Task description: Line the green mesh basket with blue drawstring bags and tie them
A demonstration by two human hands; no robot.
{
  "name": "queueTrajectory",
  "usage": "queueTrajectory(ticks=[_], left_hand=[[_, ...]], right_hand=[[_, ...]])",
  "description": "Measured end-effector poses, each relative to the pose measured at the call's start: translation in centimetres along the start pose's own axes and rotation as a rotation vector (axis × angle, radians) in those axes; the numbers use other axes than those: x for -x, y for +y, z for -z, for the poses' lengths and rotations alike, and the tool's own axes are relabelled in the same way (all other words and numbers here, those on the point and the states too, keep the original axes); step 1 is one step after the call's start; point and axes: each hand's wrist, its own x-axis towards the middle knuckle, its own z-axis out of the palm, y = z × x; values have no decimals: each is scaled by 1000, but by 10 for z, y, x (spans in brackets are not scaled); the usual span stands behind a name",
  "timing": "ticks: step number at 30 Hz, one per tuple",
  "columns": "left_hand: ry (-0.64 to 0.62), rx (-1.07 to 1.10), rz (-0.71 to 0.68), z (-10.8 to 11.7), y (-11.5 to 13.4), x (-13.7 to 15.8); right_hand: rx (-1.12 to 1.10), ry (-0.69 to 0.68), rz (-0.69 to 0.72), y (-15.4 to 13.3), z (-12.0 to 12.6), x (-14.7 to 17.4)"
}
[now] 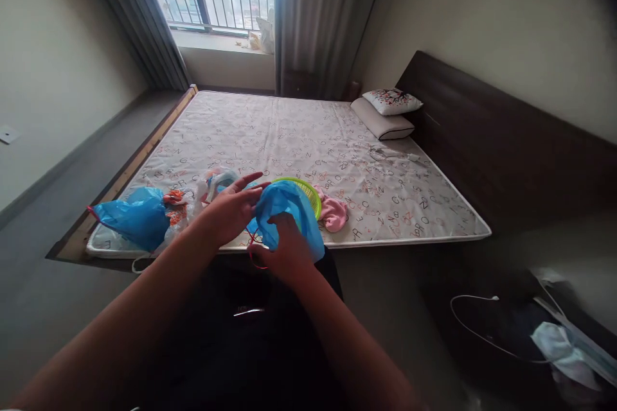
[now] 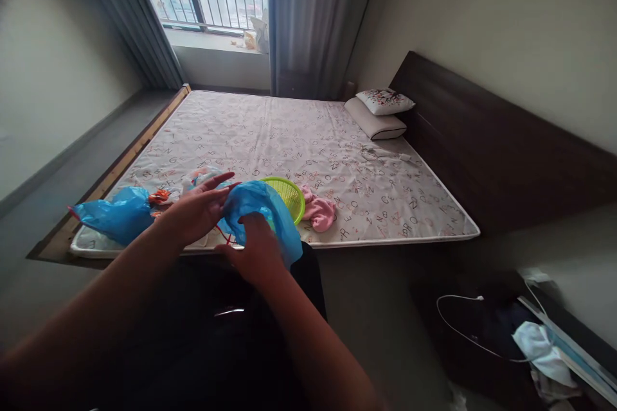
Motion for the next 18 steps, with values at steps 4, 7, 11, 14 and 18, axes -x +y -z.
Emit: queueTrajectory(ticks=[4,7,11,14,18], left_hand=[[-204,33,81,-8,5,15],[-432,-26,185,-8,15,31],[-335,-213,41,5,17,35],[-74,-483,-171,16,-1,25],[-143,-675,-127,21,-35,15]], right_hand=[[10,100,-103,8,-29,3],[-80,194,-304,15,-34,0],[-374,257,-381,16,-16,-6],[-583,284,-443,18,-5,-8],[-827,183,-474,23,-4,-7]])
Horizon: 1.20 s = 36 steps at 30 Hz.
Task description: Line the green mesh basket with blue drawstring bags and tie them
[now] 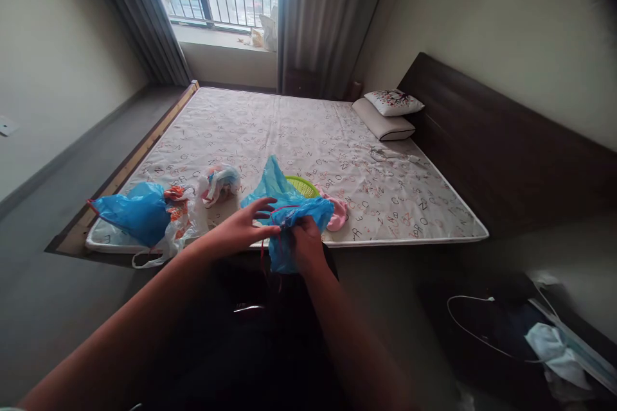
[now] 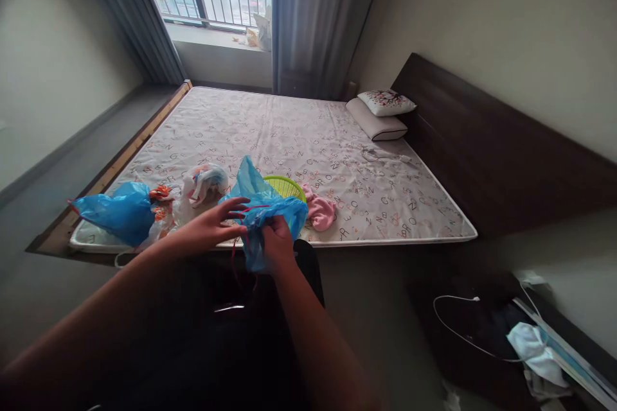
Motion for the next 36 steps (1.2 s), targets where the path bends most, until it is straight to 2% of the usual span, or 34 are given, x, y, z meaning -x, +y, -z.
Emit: queueTrajectory(ticks=[3,7,9,14,16,19,24,28,32,36], left_hand=[[-40,-13,24,-12,-13,0],[-6,-86,-5,-19,-19,2],[25,-212,-21,-21,-20,4],[14,-449,-128,-21,-17,11],[-18,-467,-137,-18,-15,15],[4,-450,-100,-8,-14,18],[274,-363,-52,20,-16,22],[378,-308,-20,44,-22,26],[364,-248,60,59,-31,32],[291,-446,233,67,-39,34]], right_hand=[[-133,-99,-38,-1,0,2],[-210,-167,-61,-8,2,10],[-86,-163,-34,-12,3,15],[472,-163,13,-23,10,21],[570,-159,66,-28,16,19],[604,-30,128,-31,29,12],[433,206,71,-33,56,0],[97,315,66,-39,73,-5],[-203,260,-3,-48,77,-2],[-275,149,-61,-49,66,7]])
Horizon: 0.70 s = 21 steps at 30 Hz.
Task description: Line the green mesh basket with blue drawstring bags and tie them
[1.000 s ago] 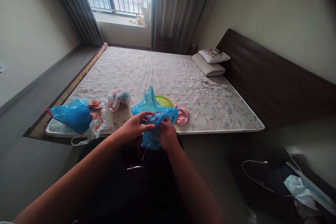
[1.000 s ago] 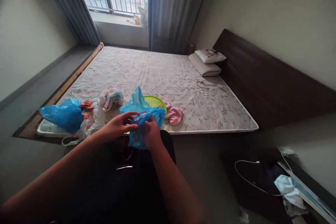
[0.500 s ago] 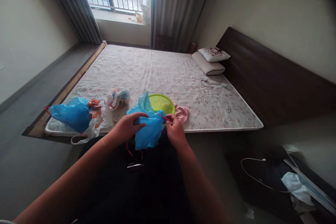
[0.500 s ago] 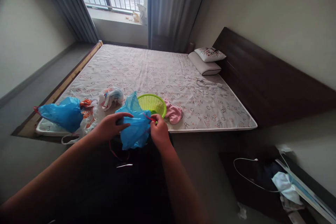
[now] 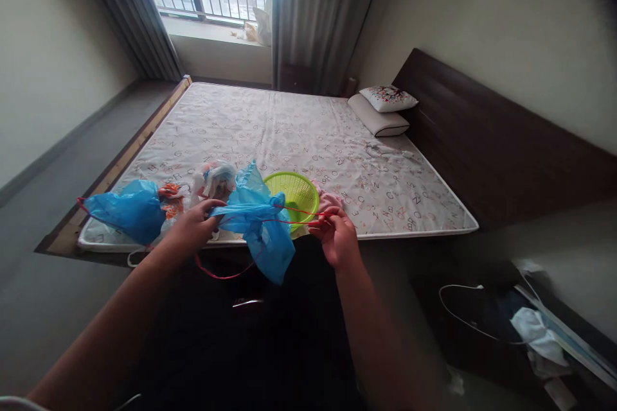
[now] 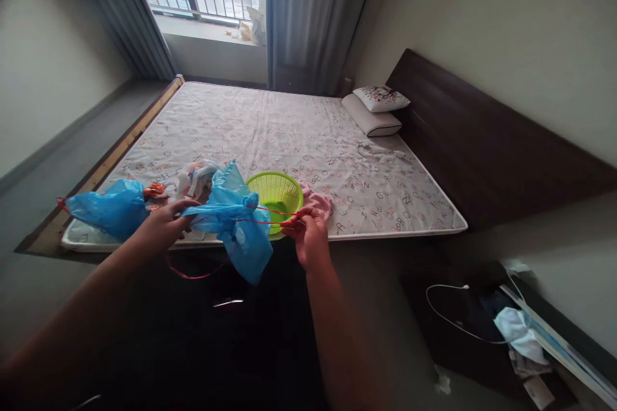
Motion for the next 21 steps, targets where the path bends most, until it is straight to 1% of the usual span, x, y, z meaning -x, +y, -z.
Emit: queueTrajectory(ticks=[2,4,5,6,7,8,10,12,14,15,17,19,21], left_hand=[[18,-160,11,3,-4,-2],[57,-255,5,10,-6,-3],[46,-252,7,14,-7,-3],[1,-202,10,19,-7,-1],[-76,-106,12,23,-7,1],[-161,34,10,28,-5,5],[-282,404,14,33,1,16],[-309,783,32,34,11,28],[-278,1048,60,29,24,37],[-257,1124,73,26,31,41],[-202,1186,92,17,45,46],[-172,1158,85,6,58,51],[-204,1047,37,-5,69,59]], right_hand=[[-37,-12,10,3,-8,6],[-94,11,36,4,-14,10],[-126,29,51,4,-17,11],[-157,47,63,2,-18,11],[-184,59,70,0,-20,11],[-205,63,71,-2,-21,11],[-215,44,61,-4,-24,13],[-172,-4,52,-3,-29,17],[-77,-68,56,2,-38,24],[-11,-110,54,6,-43,29],[129,-226,13,15,-53,39],[242,-368,-72,27,-64,48],[282,-485,-153,40,-72,54]])
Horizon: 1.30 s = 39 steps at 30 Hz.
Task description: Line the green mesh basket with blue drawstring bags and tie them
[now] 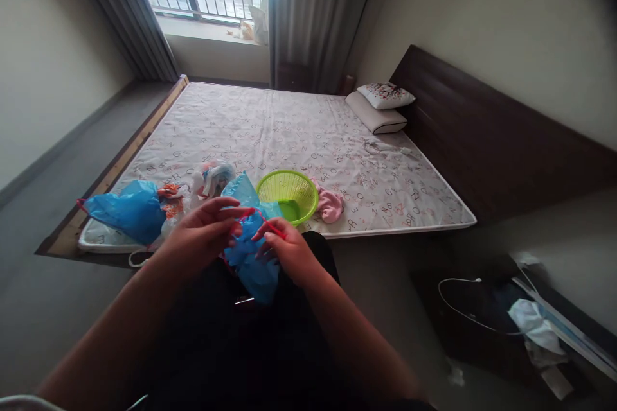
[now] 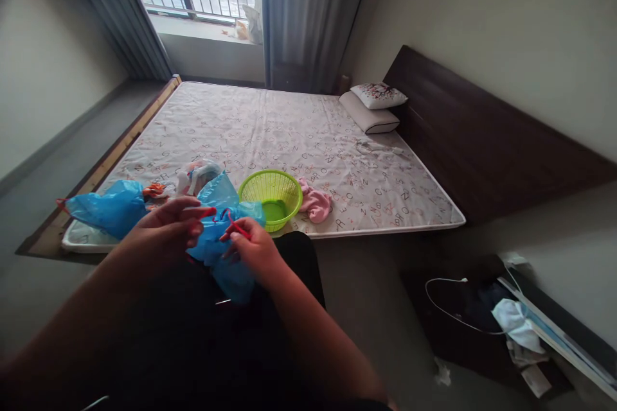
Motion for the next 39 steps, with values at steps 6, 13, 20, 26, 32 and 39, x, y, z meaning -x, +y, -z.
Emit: queueTrajectory(ticks=[6,13,20,26,32,39], left_hand=[[-232,-579,-124,-31,-22,22],[188,-893,-350,-11,-45,14],[-138,-502,77,-1,-58,5],[-44,-428,71,0,-53,3],[137,-366,11,20,-38,-4],[350,-198,-43,59,-9,-7]], right_hand=[[327,-222,126,30,-8,-12],[605,-72,301,37,-11,-10],[894,-112,254,41,-2,-4],[694,-166,118,29,7,-2],[-255,-34,21,17,30,0],[-456,152,15,-9,75,5]])
